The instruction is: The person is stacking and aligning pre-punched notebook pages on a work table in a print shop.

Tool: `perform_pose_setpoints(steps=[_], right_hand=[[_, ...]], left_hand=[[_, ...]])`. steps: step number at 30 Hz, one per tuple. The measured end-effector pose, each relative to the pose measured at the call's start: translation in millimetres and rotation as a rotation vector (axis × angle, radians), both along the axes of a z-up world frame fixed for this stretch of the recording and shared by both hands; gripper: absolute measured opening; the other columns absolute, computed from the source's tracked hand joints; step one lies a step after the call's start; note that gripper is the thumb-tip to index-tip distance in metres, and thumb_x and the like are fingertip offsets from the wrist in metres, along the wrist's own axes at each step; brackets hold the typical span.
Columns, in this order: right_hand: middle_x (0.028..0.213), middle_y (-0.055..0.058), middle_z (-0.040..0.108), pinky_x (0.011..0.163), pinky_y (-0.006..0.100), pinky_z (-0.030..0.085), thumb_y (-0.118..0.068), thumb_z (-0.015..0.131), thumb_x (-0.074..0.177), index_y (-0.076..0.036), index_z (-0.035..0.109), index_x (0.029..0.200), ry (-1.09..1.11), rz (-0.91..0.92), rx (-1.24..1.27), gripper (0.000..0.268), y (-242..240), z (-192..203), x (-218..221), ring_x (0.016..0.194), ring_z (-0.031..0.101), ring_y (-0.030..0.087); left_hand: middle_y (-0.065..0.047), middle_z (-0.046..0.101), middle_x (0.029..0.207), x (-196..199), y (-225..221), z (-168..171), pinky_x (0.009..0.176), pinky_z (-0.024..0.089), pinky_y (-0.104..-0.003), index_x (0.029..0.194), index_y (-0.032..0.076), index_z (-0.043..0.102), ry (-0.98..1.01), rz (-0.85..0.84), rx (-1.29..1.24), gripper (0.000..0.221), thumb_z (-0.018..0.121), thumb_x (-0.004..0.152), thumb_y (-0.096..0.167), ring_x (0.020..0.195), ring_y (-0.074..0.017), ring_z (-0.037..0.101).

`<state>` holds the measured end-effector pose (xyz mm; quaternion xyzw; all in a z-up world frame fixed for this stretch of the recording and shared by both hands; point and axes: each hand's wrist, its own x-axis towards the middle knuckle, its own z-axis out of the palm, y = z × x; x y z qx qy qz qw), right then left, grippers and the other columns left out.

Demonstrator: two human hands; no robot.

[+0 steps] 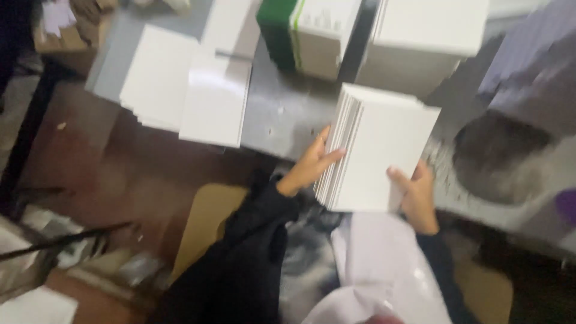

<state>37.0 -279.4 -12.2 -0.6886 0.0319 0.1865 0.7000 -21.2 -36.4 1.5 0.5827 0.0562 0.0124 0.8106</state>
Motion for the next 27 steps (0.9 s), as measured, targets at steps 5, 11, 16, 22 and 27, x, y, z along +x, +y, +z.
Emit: perform_pose_setpoints(steps=[5, 11, 16, 22, 27], right_hand=[[0.111, 0.017, 0.067, 0.077, 0.041, 0.057, -0.015, 0.08, 0.089, -0.001, 0.059, 0.129, 0.017, 0.05, -0.186, 0.047, 15.2, 77.8, -12.1, 0.097, 0.066, 0.025], [0.121, 0.029, 0.065, 0.087, 0.043, 0.054, -0.01, 0.09, 0.077, 0.004, 0.057, 0.137, -0.098, 0.067, -0.32, 0.071, 7.5, 71.3, -7.2, 0.112, 0.062, 0.032], [0.116, 0.029, 0.067, 0.082, 0.046, 0.058, -0.005, 0.088, 0.077, 0.006, 0.043, 0.147, 0.008, 0.046, -0.293, 0.084, -19.7, 29.9, 7.3, 0.105, 0.066, 0.037], [0.114, 0.013, 0.074, 0.087, 0.032, 0.061, -0.003, 0.082, 0.078, -0.013, 0.053, 0.108, 0.146, -0.001, -0.207, 0.043, -38.6, -6.4, 18.1, 0.101, 0.074, 0.02], [0.117, 0.009, 0.071, 0.094, 0.028, 0.058, -0.004, 0.074, 0.084, -0.007, 0.055, 0.126, 0.218, -0.004, 0.024, 0.045, -56.4, -32.4, 15.3, 0.101, 0.07, 0.016]], left_hand=[[-0.019, 0.06, 0.134, -9.3, -0.3, 13.8, 0.102, 0.052, -0.045, 0.158, 0.007, 0.03, 0.151, 0.034, 0.021, 0.07, 0.066, 0.103, 0.032, 0.118, -0.0236, 0.062], [-0.016, 0.058, 0.132, -12.6, -12.3, 5.2, 0.099, 0.053, -0.041, 0.156, 0.004, 0.031, 0.263, 0.13, -0.045, 0.078, 0.072, 0.098, 0.036, 0.115, -0.0196, 0.06], [-0.015, 0.061, 0.12, -3.6, -12.6, 36.9, 0.095, 0.054, -0.039, 0.151, 0.001, 0.035, 0.389, 0.134, 0.085, 0.084, 0.075, 0.091, 0.044, 0.107, -0.0193, 0.063], [-0.009, 0.069, 0.132, -2.7, -10.5, 21.7, 0.102, 0.056, -0.038, 0.135, 0.008, 0.055, 0.428, 0.15, 0.16, 0.07, 0.076, 0.077, 0.042, 0.12, -0.0232, 0.068], [-0.012, 0.053, 0.148, -6.1, -1.4, -27.8, 0.114, 0.044, -0.04, 0.151, 0.007, 0.037, 0.197, -0.017, -0.067, 0.059, 0.053, 0.102, 0.036, 0.134, -0.0228, 0.054]])
